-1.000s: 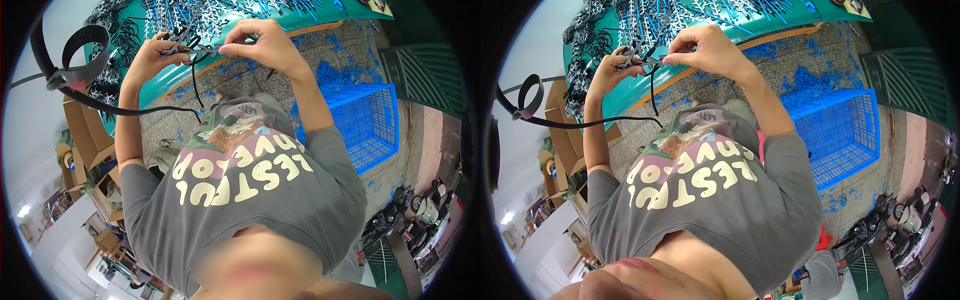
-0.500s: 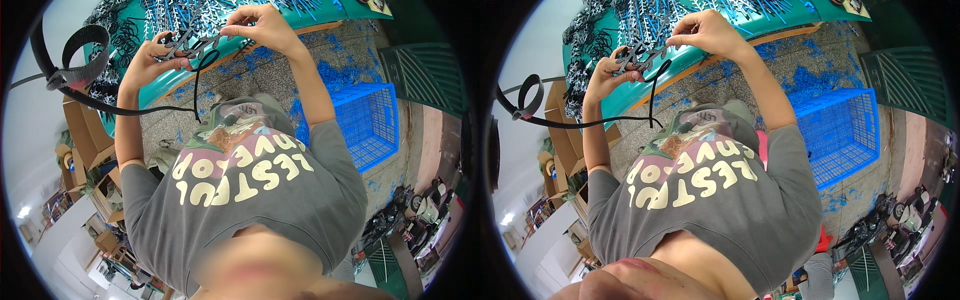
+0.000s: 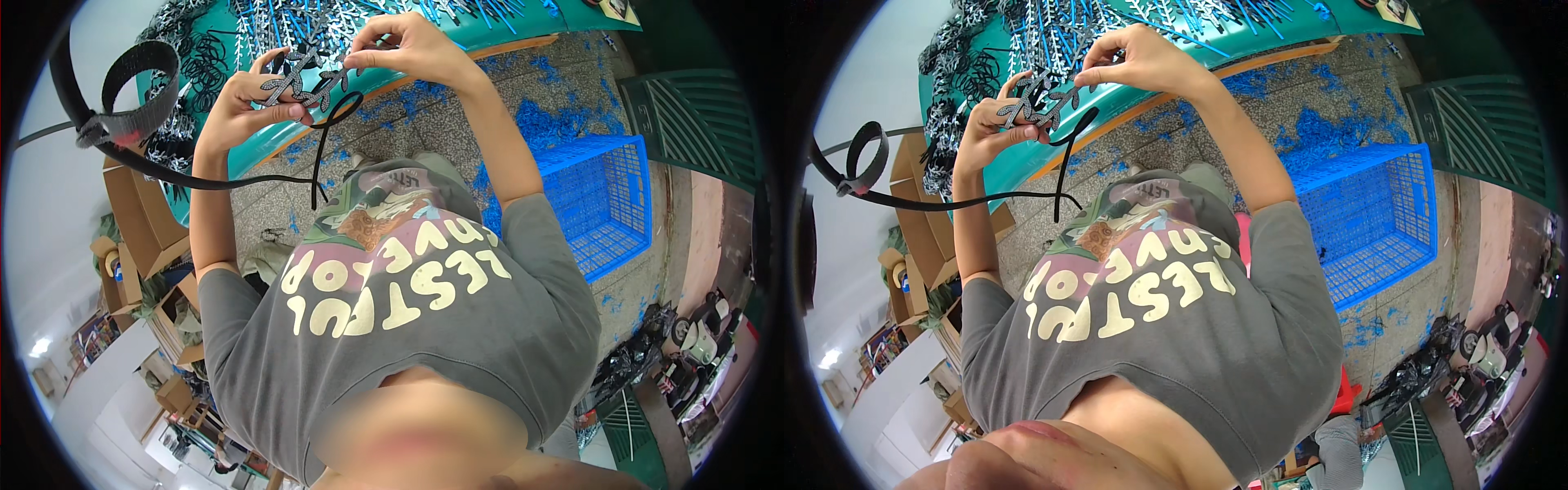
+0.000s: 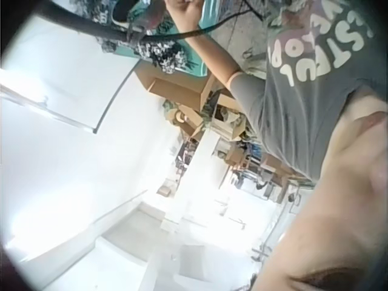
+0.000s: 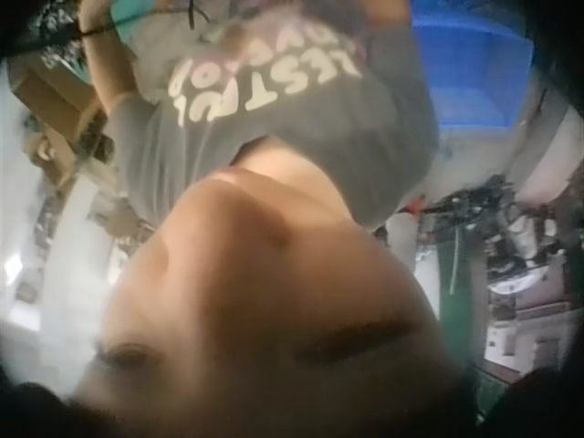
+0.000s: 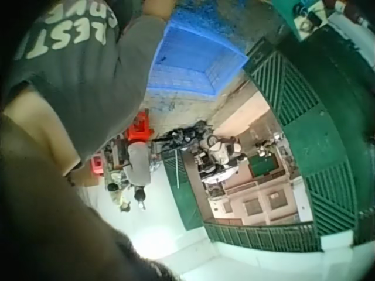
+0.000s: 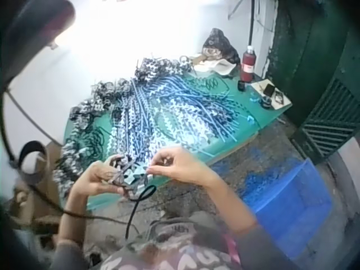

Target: The person works at a table, picking up decorative cut-out strips and spiraled shoe straps, peeling adhesive backings from the strips, and attaching them onto the straps by hand.

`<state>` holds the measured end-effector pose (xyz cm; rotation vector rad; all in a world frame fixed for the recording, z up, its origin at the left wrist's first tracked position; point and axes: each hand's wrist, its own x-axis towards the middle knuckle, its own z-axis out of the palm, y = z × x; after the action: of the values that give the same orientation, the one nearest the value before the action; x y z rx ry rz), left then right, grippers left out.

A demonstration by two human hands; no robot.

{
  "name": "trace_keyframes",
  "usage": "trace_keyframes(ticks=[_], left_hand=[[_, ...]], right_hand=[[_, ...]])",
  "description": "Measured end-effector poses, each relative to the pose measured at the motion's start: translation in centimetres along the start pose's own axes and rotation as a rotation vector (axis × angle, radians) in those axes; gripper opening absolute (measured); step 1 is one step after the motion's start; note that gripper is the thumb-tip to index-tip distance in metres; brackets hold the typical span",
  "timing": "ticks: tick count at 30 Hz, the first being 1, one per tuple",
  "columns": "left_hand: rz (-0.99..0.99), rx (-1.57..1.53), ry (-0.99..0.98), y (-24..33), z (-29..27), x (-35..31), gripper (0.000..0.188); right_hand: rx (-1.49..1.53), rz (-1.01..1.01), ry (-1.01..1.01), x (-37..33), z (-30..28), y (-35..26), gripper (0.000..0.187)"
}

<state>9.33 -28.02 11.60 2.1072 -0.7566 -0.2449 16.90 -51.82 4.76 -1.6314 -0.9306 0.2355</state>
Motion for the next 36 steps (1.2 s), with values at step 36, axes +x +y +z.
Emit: trace_keyframes(ticks=[36], left_hand=[[-0.114,0.109,0.051,-1.4,-0.4,-1.0,0.017]], right_hand=[[0.038,-0.095,0.111,-1.7,-1.5,-3.1,0.015]])
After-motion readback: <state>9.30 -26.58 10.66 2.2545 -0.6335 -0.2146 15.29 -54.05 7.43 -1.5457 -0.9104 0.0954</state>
